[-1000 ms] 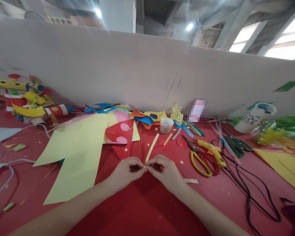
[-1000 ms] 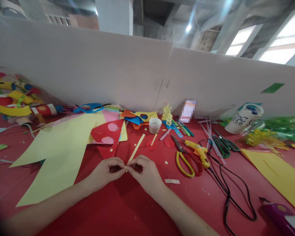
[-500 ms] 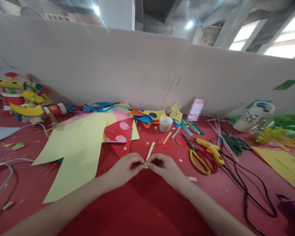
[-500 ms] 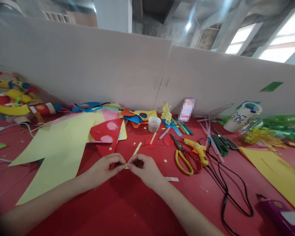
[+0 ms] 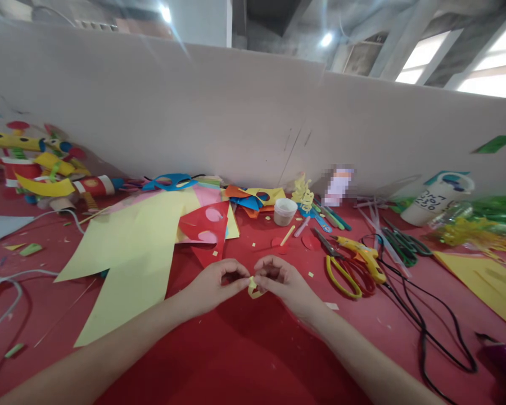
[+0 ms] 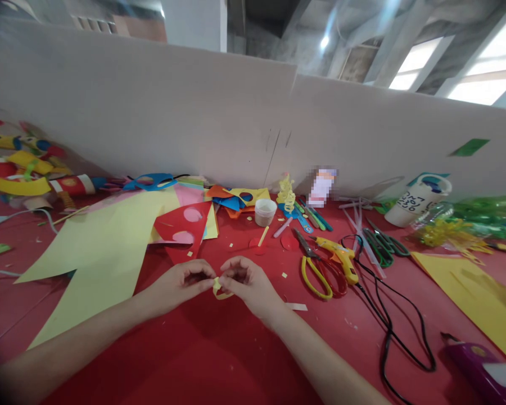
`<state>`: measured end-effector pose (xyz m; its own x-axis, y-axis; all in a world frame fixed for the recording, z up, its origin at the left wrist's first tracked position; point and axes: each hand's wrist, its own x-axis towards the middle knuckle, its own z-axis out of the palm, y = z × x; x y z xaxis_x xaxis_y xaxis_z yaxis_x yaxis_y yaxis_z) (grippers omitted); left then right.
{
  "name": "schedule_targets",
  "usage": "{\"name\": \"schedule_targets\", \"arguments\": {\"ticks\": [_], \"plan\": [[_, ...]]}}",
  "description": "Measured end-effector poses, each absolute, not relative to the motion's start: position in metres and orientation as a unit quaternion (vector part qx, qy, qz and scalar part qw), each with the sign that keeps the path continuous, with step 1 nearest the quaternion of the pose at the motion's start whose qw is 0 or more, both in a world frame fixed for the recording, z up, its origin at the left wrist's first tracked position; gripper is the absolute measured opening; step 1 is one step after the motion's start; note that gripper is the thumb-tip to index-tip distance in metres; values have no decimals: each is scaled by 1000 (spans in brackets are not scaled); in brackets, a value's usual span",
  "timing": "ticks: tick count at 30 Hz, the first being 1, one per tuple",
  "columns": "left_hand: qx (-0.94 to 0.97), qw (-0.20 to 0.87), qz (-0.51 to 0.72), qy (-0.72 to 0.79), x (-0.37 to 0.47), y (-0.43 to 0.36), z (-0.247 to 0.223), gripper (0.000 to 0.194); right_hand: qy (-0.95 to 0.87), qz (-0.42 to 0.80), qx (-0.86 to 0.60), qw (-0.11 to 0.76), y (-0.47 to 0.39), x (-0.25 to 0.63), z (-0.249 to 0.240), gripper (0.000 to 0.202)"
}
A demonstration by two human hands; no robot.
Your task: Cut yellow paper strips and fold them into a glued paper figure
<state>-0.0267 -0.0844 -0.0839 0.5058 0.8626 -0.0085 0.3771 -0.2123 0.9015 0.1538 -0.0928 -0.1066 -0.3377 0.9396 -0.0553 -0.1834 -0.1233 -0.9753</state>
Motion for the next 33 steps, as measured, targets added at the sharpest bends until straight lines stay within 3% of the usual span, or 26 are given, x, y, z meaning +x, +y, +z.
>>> {"name": "schedule_targets", "arguments": {"ticks": [6, 14, 18, 25, 33], "plan": [[669, 550, 254, 431, -25, -84, -81, 19, -552, 603, -384, 429, -96, 154, -105, 20], [590, 570, 327, 469, -23, -84, -82, 21, -721, 351, -388, 455, -103, 153, -102, 11], [586, 574, 328, 469, -23, -86, -80, 21, -754, 296, -378, 449, -104, 153, -102, 13], [604, 566, 326, 457, -21, -89, -82, 21, -744, 298, -375, 466, -106, 153, -97, 7], [628, 543, 341, 441, -20, -92, -84, 17, -636, 438, -423, 475, -105, 146, -102, 7]]}}
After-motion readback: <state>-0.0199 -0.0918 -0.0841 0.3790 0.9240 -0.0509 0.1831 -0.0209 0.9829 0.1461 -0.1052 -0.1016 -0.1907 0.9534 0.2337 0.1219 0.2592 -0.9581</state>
